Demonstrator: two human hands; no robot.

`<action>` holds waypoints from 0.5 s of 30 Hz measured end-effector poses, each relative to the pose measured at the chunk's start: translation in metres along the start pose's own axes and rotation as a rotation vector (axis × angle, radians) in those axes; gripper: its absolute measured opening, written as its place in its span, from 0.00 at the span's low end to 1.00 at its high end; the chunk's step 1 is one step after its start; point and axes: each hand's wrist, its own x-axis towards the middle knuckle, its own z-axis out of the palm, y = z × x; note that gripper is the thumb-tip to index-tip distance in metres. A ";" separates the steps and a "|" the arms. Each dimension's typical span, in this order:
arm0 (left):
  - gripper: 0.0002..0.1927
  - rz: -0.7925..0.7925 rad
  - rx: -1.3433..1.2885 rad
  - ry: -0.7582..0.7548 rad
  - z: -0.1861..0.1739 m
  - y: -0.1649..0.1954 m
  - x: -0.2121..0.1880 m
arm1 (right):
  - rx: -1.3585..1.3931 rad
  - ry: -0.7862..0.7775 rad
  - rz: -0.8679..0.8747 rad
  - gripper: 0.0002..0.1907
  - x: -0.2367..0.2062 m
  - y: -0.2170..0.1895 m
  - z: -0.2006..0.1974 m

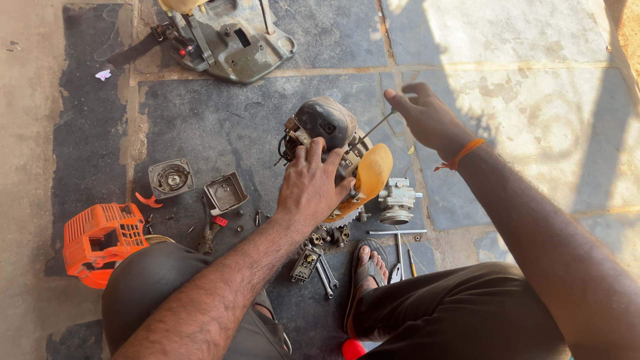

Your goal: The person uses a screwdriver to loosen and remove screws from the top cover of a small engine. They then lift off the cover and set it aside, exposing the internal components.

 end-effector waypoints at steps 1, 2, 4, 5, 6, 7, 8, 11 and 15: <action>0.37 -0.001 -0.003 -0.005 0.000 0.000 -0.001 | -0.026 0.005 0.125 0.39 0.001 0.000 0.000; 0.38 -0.002 -0.011 -0.032 0.001 0.000 -0.003 | 0.026 -0.032 0.140 0.37 0.002 0.000 -0.002; 0.40 -0.008 -0.028 -0.088 0.002 0.001 -0.009 | 0.127 -0.108 0.168 0.33 0.003 0.003 -0.007; 0.41 0.002 -0.020 -0.087 0.003 0.001 -0.012 | 0.126 -0.112 0.096 0.30 0.003 0.003 -0.009; 0.43 0.011 -0.011 -0.086 0.003 0.002 -0.017 | 0.126 -0.116 0.024 0.28 0.003 0.003 -0.010; 0.44 0.019 -0.002 -0.088 0.003 0.004 -0.023 | 0.126 -0.122 -0.048 0.26 0.002 0.004 -0.012; 0.45 0.018 -0.026 -0.078 0.003 0.005 -0.030 | 0.126 -0.156 -0.144 0.25 0.001 0.007 -0.015; 0.50 -0.007 -0.097 -0.095 -0.003 0.012 -0.050 | 0.076 -0.223 -0.339 0.26 -0.006 0.010 -0.026; 0.54 -0.094 -0.134 -0.309 -0.029 0.027 -0.076 | -0.125 -0.183 -0.296 0.24 -0.013 0.010 -0.036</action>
